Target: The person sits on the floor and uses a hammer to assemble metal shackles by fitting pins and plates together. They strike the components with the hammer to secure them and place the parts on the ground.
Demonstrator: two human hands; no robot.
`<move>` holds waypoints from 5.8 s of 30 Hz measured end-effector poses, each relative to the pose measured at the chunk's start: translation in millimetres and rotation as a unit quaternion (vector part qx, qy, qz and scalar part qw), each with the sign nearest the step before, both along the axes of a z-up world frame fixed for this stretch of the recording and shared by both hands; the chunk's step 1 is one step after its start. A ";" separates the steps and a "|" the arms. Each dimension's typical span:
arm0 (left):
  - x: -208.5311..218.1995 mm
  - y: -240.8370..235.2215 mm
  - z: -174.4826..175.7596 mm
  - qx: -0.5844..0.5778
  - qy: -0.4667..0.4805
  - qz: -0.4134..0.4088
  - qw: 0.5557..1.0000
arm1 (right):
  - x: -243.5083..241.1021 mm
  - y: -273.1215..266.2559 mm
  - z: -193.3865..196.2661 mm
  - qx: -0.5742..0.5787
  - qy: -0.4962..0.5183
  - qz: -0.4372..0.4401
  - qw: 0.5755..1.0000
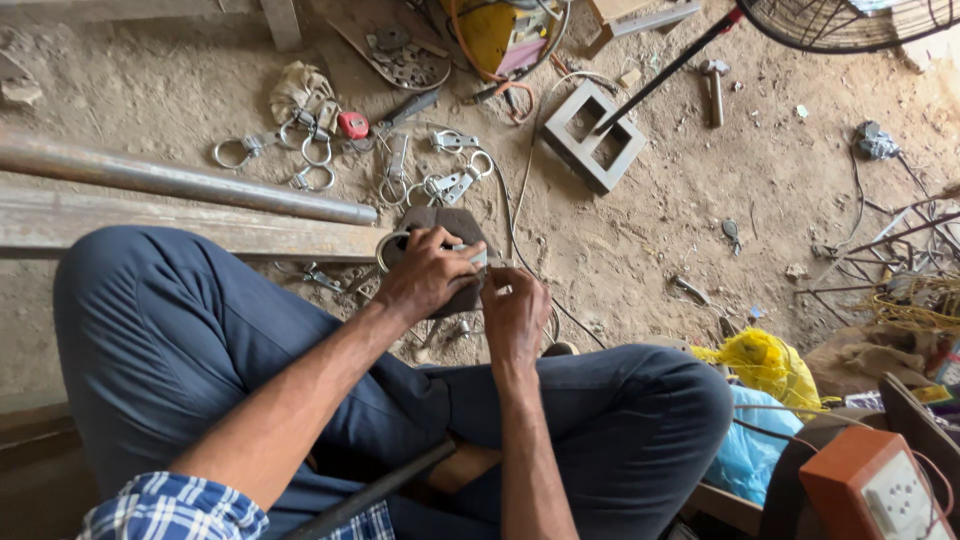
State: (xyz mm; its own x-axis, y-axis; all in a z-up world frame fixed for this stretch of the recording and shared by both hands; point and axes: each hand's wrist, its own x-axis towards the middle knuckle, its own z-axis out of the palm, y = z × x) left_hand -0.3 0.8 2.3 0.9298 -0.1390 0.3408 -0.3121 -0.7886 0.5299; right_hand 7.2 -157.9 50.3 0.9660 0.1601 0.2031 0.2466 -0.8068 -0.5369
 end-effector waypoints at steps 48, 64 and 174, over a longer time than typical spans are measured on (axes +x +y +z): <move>0.0 2.8 4.9 -0.014 -0.033 -0.006 0.999 | -5.5 -3.6 11.6 0.282 0.045 -0.041 0.957; 1.4 -3.9 4.9 -0.024 -0.088 -0.020 0.996 | 21.9 -17.3 -75.7 0.198 0.069 -0.189 0.959; -1.9 -4.0 4.5 -0.006 0.003 0.034 0.999 | 13.4 -37.1 5.7 0.539 0.113 -0.158 0.819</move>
State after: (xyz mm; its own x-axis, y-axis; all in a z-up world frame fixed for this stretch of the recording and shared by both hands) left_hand -2.2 -3.2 6.9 0.9389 -0.0718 0.3366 -0.2552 -0.8013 0.5411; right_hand 20.6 -195.0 56.0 0.9568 -0.2603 -0.1292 -0.0882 0.1632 -0.9826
